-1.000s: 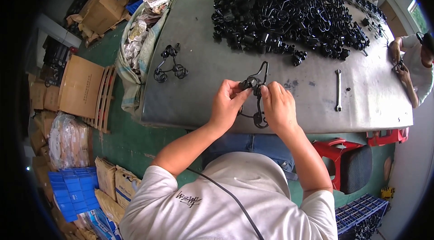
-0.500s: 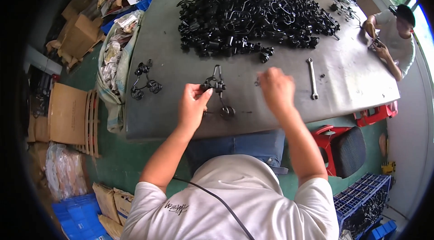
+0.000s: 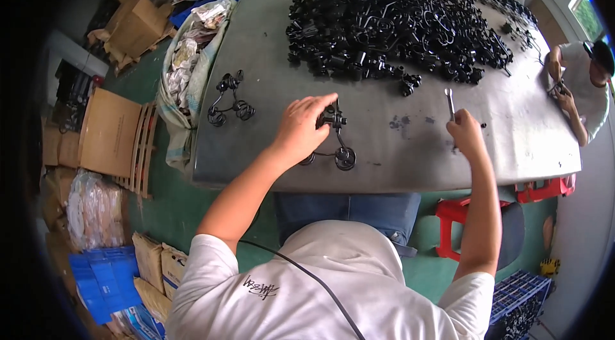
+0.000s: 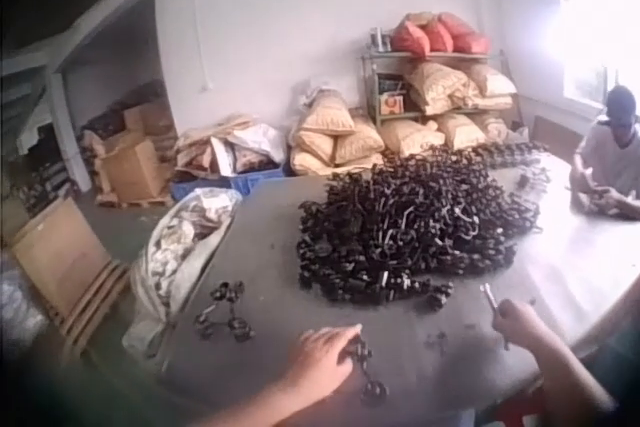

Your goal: Assembling black metal bicycle components at a workbench in a manufacturing workshop.

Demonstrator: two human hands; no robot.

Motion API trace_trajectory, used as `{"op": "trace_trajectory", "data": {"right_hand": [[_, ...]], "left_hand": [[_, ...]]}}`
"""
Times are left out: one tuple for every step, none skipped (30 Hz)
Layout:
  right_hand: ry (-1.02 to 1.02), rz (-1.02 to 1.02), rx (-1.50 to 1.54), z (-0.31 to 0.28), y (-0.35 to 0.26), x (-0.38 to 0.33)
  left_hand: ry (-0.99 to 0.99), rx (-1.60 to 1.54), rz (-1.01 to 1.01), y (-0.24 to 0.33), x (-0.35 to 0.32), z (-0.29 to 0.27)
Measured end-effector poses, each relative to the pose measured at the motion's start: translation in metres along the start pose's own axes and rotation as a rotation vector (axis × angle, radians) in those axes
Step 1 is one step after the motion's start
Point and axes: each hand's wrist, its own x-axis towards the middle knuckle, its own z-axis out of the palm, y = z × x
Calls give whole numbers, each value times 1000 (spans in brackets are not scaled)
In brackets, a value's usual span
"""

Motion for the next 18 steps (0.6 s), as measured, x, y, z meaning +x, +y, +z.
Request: {"op": "trace_trajectory", "data": {"right_hand": [[45,-131,121,11,-5,-8],[-94,-65,539,24,-19,-17],[-49,-186,749,42,-40,-33],[-34,-255,818,58,-50,-44],[-53,-270,887,72,-61,-57],[-60,-266,885,83,-69,-68],[-44,-272,776,94,-75,-78],[-28,-279,669,101,-80,-83],[-35,-278,667,102,-87,-85],[-17,-393,395,99,-95,-86],[3,-503,120,97,-100,-87],[-4,-508,119,98,-101,-86],[-44,-486,137,97,-100,-85],[-83,-464,156,96,-100,-84],[-88,-467,152,95,-102,-85],[-52,-564,281,94,-106,-86],[-16,-660,411,94,-110,-88],[-21,-661,408,95,-114,-89]], "left_hand": [[-120,21,-5,2,1,1],[-113,24,-20,1,-1,3],[-87,21,-2,0,-3,8],[-62,20,17,-2,-4,10],[-62,18,8,-4,-5,11],[-72,-20,30,-6,-4,10],[-82,-58,53,-7,-2,9],[-82,-59,46,-6,-1,8],[-100,-75,36,-4,1,7],[-114,-88,24,-3,2,5],[-110,-87,16,-5,3,5],[-157,-137,-27,-8,3,5],[-204,-189,-67,-10,3,6],[-200,-192,-72,-12,4,8],[-198,-194,-58,-14,4,9],[-197,-197,-44,-14,5,9],[-195,-200,-49,-14,4,9],[-191,-214,-57,-13,4,9]]}}
